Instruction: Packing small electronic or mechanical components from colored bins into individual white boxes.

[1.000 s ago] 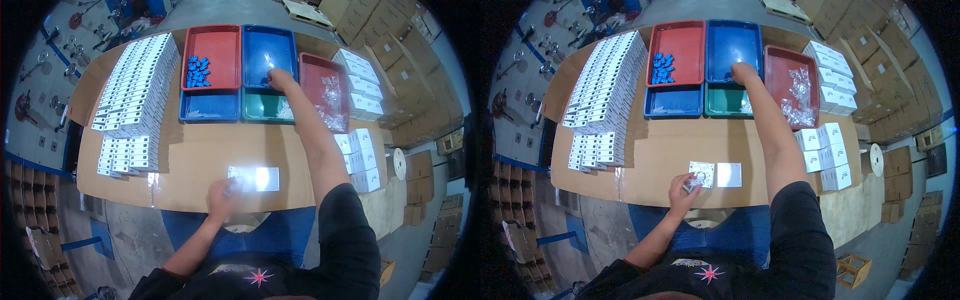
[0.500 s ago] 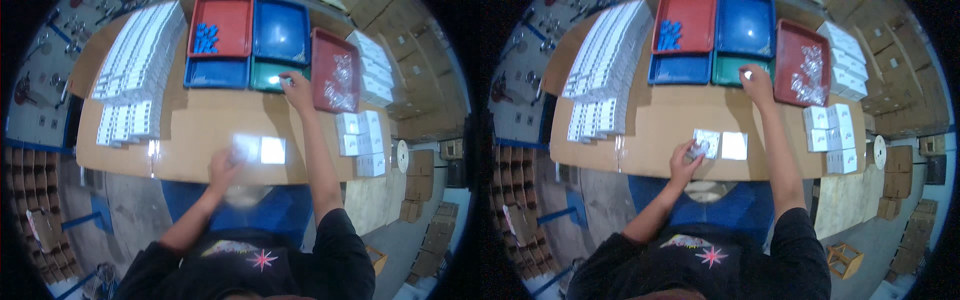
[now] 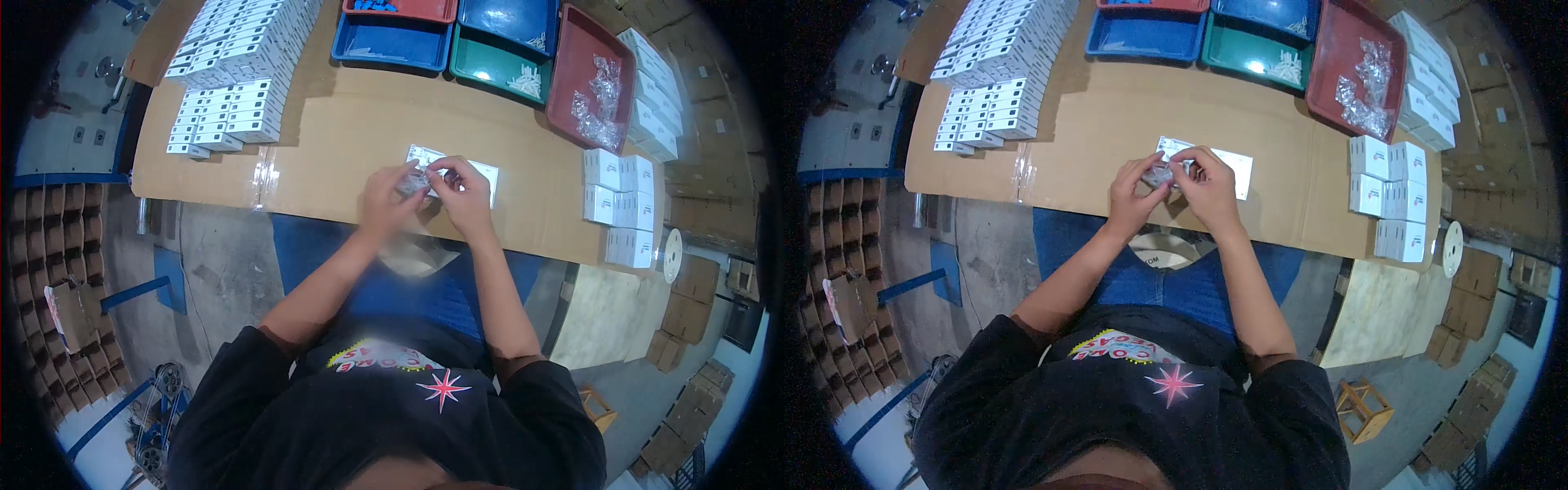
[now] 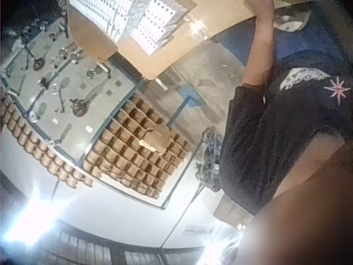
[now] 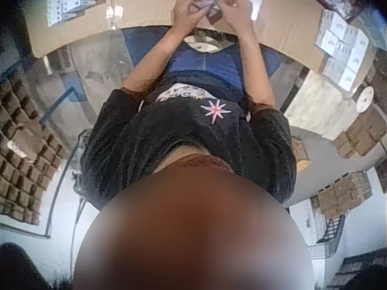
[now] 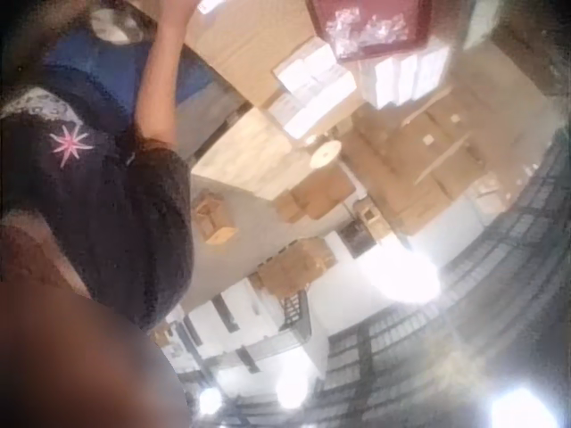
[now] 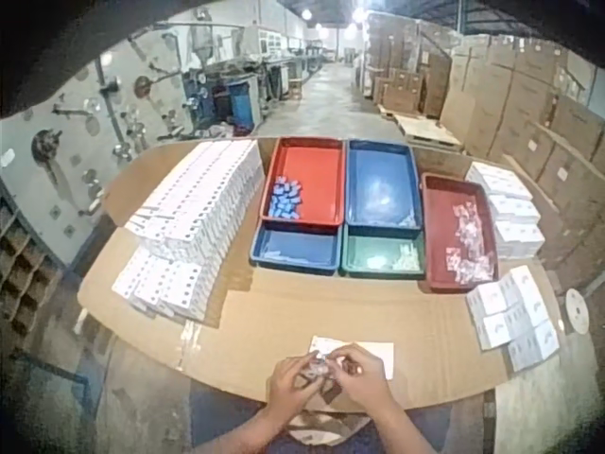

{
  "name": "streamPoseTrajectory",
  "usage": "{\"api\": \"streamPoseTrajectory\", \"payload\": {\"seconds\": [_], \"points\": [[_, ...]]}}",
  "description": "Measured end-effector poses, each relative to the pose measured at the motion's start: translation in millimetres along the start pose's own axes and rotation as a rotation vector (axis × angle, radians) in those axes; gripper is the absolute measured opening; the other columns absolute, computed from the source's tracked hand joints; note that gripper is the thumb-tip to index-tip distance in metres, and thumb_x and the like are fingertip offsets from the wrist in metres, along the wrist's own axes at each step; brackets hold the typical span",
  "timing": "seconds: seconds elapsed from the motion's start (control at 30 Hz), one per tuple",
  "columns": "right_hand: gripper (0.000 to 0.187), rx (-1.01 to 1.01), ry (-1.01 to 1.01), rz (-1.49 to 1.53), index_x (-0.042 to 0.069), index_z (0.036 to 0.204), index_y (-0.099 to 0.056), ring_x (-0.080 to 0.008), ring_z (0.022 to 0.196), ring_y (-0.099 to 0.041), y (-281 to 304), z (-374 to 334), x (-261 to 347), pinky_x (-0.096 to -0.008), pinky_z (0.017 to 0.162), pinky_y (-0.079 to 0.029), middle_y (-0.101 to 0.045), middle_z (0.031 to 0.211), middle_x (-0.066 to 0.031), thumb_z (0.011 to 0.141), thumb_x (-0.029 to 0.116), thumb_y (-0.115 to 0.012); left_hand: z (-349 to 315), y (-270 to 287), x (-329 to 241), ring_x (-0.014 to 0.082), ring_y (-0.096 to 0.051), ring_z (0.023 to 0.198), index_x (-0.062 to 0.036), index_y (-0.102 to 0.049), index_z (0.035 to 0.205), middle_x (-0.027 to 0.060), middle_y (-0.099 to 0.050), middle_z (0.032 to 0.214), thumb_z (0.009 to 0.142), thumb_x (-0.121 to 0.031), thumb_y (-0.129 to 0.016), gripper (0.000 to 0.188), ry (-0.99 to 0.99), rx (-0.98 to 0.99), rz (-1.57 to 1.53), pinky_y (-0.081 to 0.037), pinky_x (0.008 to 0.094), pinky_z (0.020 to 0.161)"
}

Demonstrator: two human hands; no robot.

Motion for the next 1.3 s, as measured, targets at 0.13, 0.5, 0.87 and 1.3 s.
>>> {"api": "streamPoseTrajectory", "payload": {"seconds": [0.13, 0.5, 0.87, 1.3], "points": [[0.01, 0.038, 0.122, -0.022, 0.001, 0.097, -0.072, -0.0103, 0.07, -0.054, -4.1, 0.6, 8.8, -0.024, 0.062, -0.046, -0.068, 0.096, -0.0048, 0.088, 0.005, -0.075, 0.2, 1.4, -2.5, 0.0279, -0.066, 0.101, -0.0075, -0.068, 0.13, 0.0119, -0.072, 0.11, 0.077, -0.008, -0.08, 0.054, -0.013, 0.006, -0.012, -0.051, 0.0376, 0.091], [0.008, -0.019, 0.059, 0.019, 0.0, 0.096, -0.073, -0.0086, 0.071, -0.053, 6.8, 2.2, 6.2, -0.023, 0.062, -0.043, -0.066, 0.096, -0.0042, 0.091, 0.006, -0.073, 0.0, 1.3, -3.6, 0.0267, -0.067, 0.099, -0.0066, -0.068, 0.128, 0.0112, -0.072, 0.109, 0.079, -0.009, -0.081, 0.051, -0.016, -0.014, -0.006, -0.052, 0.0368, 0.089], [0.008, -0.056, 0.033, -0.008, 0.001, 0.095, -0.073, -0.0094, 0.071, -0.057, 20.1, 18.4, -12.1, -0.0232, 0.063, -0.045, -0.067, 0.093, -0.0037, 0.09, 0.007, -0.074, 4.2, -3.3, -3.3, 0.0245, -0.067, 0.096, -0.0035, -0.068, 0.127, 0.0104, -0.073, 0.105, 0.079, -0.009, -0.083, 0.051, 0.07, 0.024, 0.092, -0.052, 0.0354, 0.088], [0.02, -0.291, 0.153, -0.41, 0.008, 0.103, -0.075, -0.0299, 0.088, -0.073, 142.3, 256.9, 0.0, -0.0393, 0.078, -0.056, -0.076, 0.098, -0.0125, 0.091, 0.022, -0.069, -6.7, -2.3, 7.2, 0.0257, -0.066, 0.098, -0.0026, -0.068, 0.127, 0.0103, -0.073, 0.105, 0.078, -0.008, -0.083, 0.052, 0.023, 0.011, 0.062, -0.051, 0.0367, 0.09]]}}
Point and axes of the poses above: each hand's wrist, its own z-axis towards the middle knuckle, its own y-axis out of the back of the hand, x = y × z, the point moved 5 cm from there along z, towards the middle knuckle
